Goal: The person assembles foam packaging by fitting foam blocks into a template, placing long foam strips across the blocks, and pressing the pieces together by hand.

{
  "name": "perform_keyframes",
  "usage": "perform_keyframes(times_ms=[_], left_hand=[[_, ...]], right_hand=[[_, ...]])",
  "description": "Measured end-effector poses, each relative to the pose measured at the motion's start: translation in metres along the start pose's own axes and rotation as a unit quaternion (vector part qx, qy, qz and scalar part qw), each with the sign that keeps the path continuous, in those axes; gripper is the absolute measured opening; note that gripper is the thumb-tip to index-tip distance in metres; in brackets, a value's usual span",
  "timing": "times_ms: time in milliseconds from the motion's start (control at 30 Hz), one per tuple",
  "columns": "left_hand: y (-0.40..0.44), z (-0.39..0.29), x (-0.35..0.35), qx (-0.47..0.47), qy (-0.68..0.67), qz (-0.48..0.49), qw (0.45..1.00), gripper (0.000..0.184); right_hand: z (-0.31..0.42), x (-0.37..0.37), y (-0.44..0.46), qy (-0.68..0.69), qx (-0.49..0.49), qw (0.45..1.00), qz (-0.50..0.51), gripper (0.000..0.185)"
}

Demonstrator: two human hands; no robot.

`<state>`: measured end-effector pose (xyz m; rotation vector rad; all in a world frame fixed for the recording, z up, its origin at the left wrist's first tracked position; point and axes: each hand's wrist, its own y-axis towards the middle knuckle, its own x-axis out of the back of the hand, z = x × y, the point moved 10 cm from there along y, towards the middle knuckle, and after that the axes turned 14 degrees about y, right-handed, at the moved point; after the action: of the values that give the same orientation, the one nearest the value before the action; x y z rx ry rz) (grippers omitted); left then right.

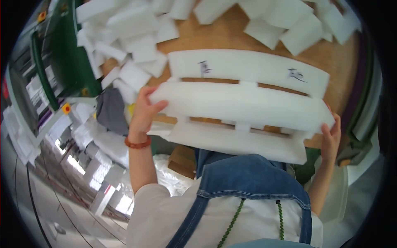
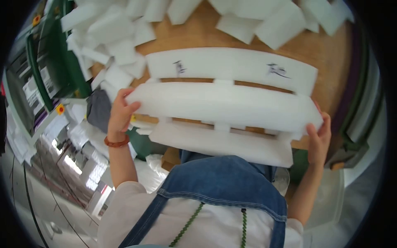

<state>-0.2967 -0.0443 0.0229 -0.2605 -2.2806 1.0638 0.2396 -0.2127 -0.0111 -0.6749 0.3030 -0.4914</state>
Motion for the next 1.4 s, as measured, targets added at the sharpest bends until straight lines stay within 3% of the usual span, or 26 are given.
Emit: perform_keyframes(times_ms=[233, 533, 733, 1033, 1400], left_hand=[[-0.004, 0.005, -0.009, 0.006, -0.073, 0.037, 0.997, 0.048], [0.007, 0.0, -0.016, -0.025, -0.123, 0.082, 0.989, 0.047], [0.012, -0.004, -0.019, -0.056, -0.121, 0.089, 0.987, 0.045], [0.015, 0.013, -0.014, -0.025, -0.064, 0.081, 0.994, 0.044], [0.019, 0.014, -0.015, -0.042, -0.095, 0.073, 0.992, 0.04]], right_hand=[[-0.004, 0.009, 0.003, -0.058, -0.029, 0.997, 0.04, 0.042], [0.001, 0.004, 0.003, -0.055, -0.036, 0.998, 0.02, 0.039], [0.004, 0.0, 0.001, -0.052, -0.028, 0.998, 0.012, 0.038], [0.001, 0.005, 0.003, -0.047, -0.042, 0.998, 0.025, 0.039], [-0.001, 0.007, 0.001, -0.01, -0.031, 0.999, 0.017, 0.038]])
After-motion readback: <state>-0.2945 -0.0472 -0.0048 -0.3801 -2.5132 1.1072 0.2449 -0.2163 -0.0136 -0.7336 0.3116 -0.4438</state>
